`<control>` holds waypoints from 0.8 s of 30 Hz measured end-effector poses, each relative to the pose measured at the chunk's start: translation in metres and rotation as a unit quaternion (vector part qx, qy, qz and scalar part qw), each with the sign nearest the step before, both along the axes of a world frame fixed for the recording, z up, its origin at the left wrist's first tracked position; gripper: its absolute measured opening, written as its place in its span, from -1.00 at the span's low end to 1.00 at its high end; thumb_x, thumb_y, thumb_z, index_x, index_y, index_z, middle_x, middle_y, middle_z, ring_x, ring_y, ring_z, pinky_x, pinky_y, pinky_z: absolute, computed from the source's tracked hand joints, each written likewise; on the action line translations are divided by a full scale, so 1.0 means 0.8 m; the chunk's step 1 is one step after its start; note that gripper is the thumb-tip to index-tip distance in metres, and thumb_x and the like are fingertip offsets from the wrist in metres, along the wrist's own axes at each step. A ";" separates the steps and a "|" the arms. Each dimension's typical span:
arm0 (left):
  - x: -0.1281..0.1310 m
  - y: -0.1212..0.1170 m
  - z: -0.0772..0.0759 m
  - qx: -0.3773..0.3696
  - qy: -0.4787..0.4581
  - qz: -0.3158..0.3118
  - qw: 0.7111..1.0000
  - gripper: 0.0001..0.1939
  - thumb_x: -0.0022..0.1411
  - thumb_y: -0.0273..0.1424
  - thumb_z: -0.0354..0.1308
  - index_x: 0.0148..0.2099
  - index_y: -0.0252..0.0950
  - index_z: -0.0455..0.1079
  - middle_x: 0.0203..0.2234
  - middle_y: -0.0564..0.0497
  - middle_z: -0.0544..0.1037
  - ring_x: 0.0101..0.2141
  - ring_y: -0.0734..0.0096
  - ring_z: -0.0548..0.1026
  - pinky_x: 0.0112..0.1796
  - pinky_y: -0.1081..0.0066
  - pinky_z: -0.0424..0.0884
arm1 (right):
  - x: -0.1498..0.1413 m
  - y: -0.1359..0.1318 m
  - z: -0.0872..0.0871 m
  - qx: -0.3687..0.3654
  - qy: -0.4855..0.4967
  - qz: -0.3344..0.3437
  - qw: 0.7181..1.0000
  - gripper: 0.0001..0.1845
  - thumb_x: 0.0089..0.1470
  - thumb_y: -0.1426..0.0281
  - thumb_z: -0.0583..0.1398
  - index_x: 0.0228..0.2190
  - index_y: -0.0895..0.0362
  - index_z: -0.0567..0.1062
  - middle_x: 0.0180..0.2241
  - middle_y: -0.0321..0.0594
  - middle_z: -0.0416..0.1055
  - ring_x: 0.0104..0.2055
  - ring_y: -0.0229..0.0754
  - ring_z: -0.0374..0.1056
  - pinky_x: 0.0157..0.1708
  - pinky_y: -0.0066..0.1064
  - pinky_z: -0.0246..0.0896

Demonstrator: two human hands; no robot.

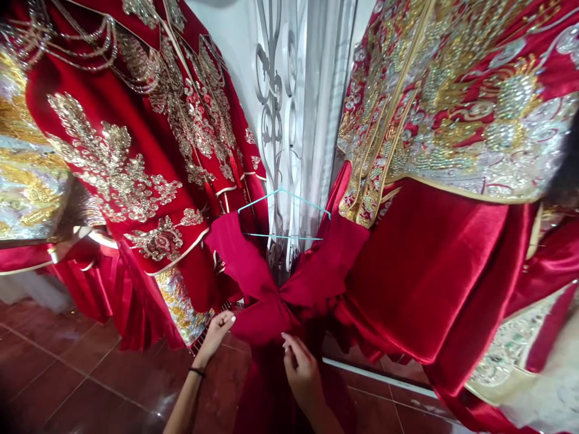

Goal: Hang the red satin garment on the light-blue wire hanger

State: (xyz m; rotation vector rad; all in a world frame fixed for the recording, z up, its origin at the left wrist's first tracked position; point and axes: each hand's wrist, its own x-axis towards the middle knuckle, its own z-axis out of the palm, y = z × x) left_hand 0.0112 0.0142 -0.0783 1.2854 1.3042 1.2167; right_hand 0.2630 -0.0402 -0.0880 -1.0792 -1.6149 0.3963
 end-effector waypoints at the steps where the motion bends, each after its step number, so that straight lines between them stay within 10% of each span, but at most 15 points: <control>1: -0.004 0.008 0.009 0.019 0.013 0.009 1.000 -0.63 -0.03 -0.09 0.14 -0.48 -0.35 0.27 -0.65 0.14 0.27 -0.58 0.57 0.20 -0.50 0.52 0.16 | -0.009 -0.005 -0.001 -0.017 0.001 0.031 0.999 -0.70 0.05 0.48 0.00 -0.22 0.13 0.44 -0.41 -0.17 0.46 -0.36 -0.24 0.40 -0.32 -0.46 0.35; 8: 0.026 0.066 0.060 0.100 0.115 -0.023 0.988 -0.76 0.02 -0.25 0.12 -0.40 -0.36 0.39 -0.48 0.01 0.47 -0.40 0.42 0.38 -0.31 0.45 0.29 | -0.026 -0.012 0.000 -0.136 0.011 0.059 0.989 -0.68 0.00 0.44 0.01 -0.26 0.11 0.51 -0.39 -0.17 0.50 -0.34 -0.18 0.43 -0.28 -0.39 0.37; 17: 0.048 0.079 0.027 0.111 0.209 0.119 0.964 -0.82 0.02 -0.33 0.04 -0.48 -0.34 0.35 -0.58 0.02 0.45 -0.52 0.44 0.35 -0.41 0.45 0.27 | 0.000 -0.007 -0.001 -0.183 0.015 0.015 0.983 -0.68 -0.03 0.38 0.02 -0.30 0.09 0.53 -0.39 -0.17 0.52 -0.36 -0.14 0.44 -0.29 -0.33 0.37; 21: 0.043 0.080 0.034 0.127 0.172 0.180 0.960 -0.83 0.00 -0.32 0.04 -0.41 -0.34 0.31 -0.53 -0.02 0.45 -0.49 0.39 0.39 -0.40 0.40 0.33 | 0.046 0.028 0.078 -0.127 0.011 -0.079 0.989 -0.67 -0.01 0.34 0.02 -0.25 0.09 0.50 -0.34 -0.15 0.51 -0.32 -0.13 0.43 -0.26 -0.32 0.34; 24: 0.043 0.075 0.095 0.209 0.135 0.372 0.894 -0.77 0.08 -0.28 -0.02 -0.25 -0.32 0.27 -0.32 -0.10 0.42 -0.28 0.31 0.40 -0.20 0.30 0.34 | 0.083 0.073 0.174 -0.031 0.043 -0.204 0.978 -0.67 0.01 0.29 0.05 -0.22 0.15 0.46 -0.22 -0.07 0.46 -0.24 -0.12 0.39 -0.21 -0.30 0.30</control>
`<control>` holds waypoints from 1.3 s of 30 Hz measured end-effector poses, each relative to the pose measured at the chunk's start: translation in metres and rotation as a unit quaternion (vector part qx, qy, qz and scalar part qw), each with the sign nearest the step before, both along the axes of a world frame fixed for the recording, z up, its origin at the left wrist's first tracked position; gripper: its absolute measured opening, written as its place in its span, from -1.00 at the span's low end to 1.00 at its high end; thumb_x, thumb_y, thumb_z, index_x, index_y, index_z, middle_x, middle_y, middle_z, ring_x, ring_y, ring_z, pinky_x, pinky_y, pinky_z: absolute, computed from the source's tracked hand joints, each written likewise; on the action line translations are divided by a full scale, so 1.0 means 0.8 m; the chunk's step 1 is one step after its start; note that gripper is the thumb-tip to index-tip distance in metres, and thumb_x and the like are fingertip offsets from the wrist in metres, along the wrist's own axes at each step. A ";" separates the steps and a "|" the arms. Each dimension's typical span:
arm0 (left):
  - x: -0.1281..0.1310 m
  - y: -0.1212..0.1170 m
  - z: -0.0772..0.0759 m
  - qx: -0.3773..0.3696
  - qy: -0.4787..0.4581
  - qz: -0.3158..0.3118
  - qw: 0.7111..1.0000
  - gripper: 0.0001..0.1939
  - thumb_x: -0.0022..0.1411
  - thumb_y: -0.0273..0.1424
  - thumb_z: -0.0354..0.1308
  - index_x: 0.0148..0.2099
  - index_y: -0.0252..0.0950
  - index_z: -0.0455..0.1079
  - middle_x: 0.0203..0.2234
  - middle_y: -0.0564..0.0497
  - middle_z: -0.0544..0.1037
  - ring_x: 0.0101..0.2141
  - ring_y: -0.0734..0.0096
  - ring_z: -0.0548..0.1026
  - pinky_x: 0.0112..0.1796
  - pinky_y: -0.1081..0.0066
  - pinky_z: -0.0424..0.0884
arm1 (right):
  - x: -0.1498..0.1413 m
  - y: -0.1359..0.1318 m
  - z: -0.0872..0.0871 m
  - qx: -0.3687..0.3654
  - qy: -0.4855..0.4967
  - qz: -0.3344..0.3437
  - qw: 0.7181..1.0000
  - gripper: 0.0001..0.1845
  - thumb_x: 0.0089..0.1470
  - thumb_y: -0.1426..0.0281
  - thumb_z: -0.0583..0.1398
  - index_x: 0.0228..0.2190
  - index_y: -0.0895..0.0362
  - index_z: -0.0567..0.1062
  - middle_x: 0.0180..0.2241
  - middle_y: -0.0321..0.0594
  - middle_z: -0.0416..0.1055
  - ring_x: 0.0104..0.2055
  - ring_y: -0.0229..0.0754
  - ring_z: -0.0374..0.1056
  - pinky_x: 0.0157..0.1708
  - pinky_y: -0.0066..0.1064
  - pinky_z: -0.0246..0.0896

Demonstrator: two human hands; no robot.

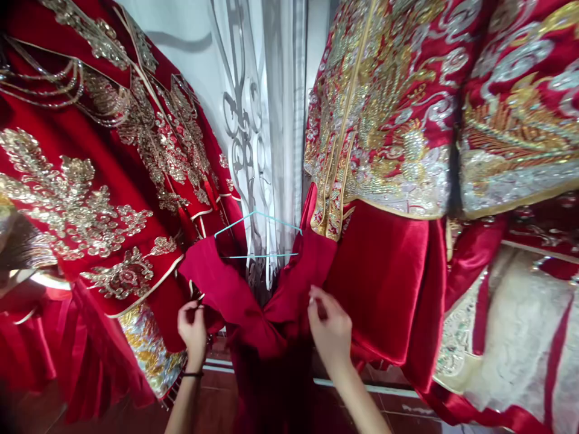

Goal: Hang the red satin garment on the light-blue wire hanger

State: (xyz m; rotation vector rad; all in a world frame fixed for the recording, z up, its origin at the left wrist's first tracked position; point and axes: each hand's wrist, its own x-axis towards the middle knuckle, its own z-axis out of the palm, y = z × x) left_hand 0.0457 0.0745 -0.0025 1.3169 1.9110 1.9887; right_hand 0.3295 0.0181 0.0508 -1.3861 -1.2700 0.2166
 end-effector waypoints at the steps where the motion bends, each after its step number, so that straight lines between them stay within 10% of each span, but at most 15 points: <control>1: 0.004 0.001 0.031 0.036 0.015 0.053 0.998 -0.73 0.11 -0.26 -0.03 -0.18 -0.31 0.25 -0.26 -0.11 0.40 -0.22 0.29 0.38 -0.15 0.27 0.32 | 0.008 0.017 0.030 0.033 -0.010 -0.036 0.999 -0.65 0.00 0.28 0.06 -0.20 0.17 0.44 -0.22 -0.05 0.45 -0.25 -0.11 0.38 -0.21 -0.29 0.28; 5: 0.044 0.023 0.154 0.018 0.233 0.055 0.971 -0.50 0.13 -0.16 -0.02 0.06 -0.33 0.15 0.00 -0.23 0.27 0.03 0.11 0.22 0.03 0.12 0.16 | 0.009 0.088 0.102 0.038 -0.116 -0.130 0.984 -0.46 -0.09 0.23 0.14 -0.06 0.22 0.33 -0.07 0.00 0.33 -0.03 0.02 0.19 -0.07 -0.15 0.10; 8: 0.071 0.049 0.196 -0.095 0.309 0.088 0.942 -0.48 0.12 -0.15 -0.01 0.05 -0.37 0.20 0.07 -0.33 0.20 0.09 -0.16 0.12 -0.01 -0.09 0.11 | -0.002 0.119 0.105 -0.015 -0.155 -0.198 0.968 -0.53 -0.08 0.25 0.14 -0.12 0.21 0.37 -0.12 0.00 0.36 -0.03 0.07 0.15 -0.06 -0.08 0.02; 19: 0.015 0.051 0.209 -0.164 0.481 -0.025 0.861 -0.65 0.26 -0.38 -0.21 0.03 -0.32 0.22 -0.26 -0.17 0.50 -0.27 0.20 0.48 -0.28 0.33 0.35 | 0.028 0.106 0.117 -0.113 -0.307 -0.181 0.928 -0.66 0.05 0.29 0.06 -0.13 0.10 0.39 -0.33 -0.11 0.46 -0.33 -0.08 0.38 -0.43 -0.38 0.12; 39: 0.005 0.054 0.204 -0.173 0.496 -0.007 0.851 -0.62 0.26 -0.22 -0.20 -0.04 -0.32 0.25 -0.33 -0.14 0.52 -0.35 0.22 0.50 -0.38 0.38 0.35 | 0.018 0.108 0.100 -0.072 -0.317 -0.208 0.923 -0.68 0.05 0.29 0.09 -0.16 0.18 0.37 -0.27 -0.07 0.45 -0.27 -0.08 0.38 -0.41 -0.40 0.13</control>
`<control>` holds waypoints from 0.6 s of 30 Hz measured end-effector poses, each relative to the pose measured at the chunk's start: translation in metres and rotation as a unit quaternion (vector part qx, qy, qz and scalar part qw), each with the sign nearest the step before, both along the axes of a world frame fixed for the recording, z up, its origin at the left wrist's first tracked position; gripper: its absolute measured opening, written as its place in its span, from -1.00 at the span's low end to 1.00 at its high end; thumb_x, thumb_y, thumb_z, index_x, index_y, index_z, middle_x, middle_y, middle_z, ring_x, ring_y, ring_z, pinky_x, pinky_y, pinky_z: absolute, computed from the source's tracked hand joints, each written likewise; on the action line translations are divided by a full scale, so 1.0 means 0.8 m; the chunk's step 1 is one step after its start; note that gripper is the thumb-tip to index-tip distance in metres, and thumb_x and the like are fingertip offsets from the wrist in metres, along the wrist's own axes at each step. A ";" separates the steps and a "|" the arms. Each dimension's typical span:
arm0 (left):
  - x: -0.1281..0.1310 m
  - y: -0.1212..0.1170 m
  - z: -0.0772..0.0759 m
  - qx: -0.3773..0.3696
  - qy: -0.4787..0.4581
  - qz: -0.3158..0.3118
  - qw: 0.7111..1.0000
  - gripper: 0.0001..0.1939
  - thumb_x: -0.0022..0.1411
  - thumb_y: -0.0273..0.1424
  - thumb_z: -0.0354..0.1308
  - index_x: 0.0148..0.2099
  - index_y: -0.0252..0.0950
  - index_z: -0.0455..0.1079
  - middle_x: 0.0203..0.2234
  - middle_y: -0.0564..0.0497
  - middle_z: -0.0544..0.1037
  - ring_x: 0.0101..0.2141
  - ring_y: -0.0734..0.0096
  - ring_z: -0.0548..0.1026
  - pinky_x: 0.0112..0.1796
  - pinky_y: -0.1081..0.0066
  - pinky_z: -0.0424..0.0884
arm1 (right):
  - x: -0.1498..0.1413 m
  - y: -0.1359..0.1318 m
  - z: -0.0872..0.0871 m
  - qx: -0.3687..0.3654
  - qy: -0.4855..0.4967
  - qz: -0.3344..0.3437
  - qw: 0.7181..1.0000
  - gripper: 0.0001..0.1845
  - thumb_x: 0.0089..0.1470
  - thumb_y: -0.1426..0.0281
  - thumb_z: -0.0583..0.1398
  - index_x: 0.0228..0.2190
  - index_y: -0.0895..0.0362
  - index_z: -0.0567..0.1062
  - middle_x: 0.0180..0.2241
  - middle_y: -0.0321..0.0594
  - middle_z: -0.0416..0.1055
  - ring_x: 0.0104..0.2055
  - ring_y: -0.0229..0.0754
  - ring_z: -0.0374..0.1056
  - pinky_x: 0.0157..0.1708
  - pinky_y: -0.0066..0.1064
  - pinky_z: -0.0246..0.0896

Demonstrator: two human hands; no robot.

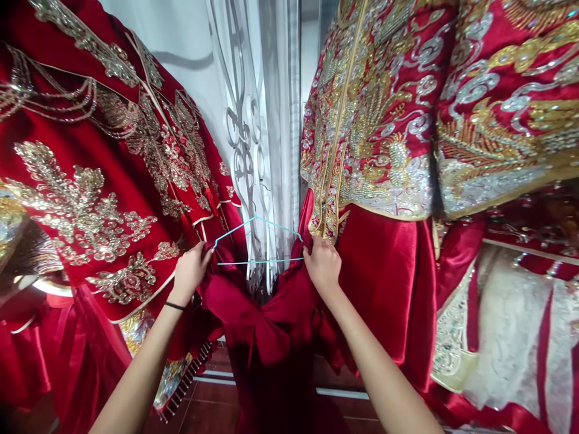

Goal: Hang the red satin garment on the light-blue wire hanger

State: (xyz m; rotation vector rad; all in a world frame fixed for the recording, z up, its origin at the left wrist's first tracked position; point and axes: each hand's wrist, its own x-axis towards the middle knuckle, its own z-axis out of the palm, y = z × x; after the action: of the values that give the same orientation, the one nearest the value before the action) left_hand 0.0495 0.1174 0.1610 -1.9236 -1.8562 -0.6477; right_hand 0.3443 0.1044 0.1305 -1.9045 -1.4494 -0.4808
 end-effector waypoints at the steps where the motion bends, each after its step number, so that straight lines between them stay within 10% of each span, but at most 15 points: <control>1: 0.003 0.000 0.000 0.006 0.003 0.010 1.000 -0.64 0.26 -0.24 -0.20 -0.05 -0.33 0.25 -0.33 -0.15 0.52 -0.34 0.22 0.50 -0.38 0.38 0.35 | 0.000 0.001 0.000 -0.003 -0.011 -0.006 1.000 -0.69 0.06 0.31 0.08 -0.17 0.19 0.37 -0.29 -0.06 0.45 -0.28 -0.08 0.38 -0.40 -0.40 0.13; 10: 0.037 0.003 0.009 0.002 0.063 0.091 0.994 -0.74 0.15 -0.55 -0.20 -0.24 -0.51 0.29 -0.40 -0.30 0.49 -0.30 0.10 0.50 -0.33 0.28 0.39 | -0.004 0.001 0.021 -0.081 -0.087 -0.018 0.993 -0.72 0.11 0.42 -0.06 -0.34 0.27 0.40 -0.48 0.01 0.44 -0.38 -0.06 0.39 -0.48 -0.42 0.08; 18: 0.004 0.023 0.042 -0.096 0.020 0.035 0.995 -0.69 0.13 -0.40 -0.16 -0.24 -0.39 0.38 -0.35 -0.25 0.53 -0.28 0.06 0.50 -0.29 0.25 0.38 | 0.044 0.016 0.050 -0.101 0.098 0.124 0.982 -0.84 -0.08 0.34 0.08 -0.58 0.13 0.38 -0.60 -0.31 0.31 -0.49 -0.24 0.26 -0.54 -0.48 -0.04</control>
State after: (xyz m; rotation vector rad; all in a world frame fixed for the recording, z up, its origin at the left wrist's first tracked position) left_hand 0.0530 0.1355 0.1944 -1.9611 -2.0146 -0.4191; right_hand 0.3798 0.1175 0.1702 -1.8298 -1.6232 -0.0274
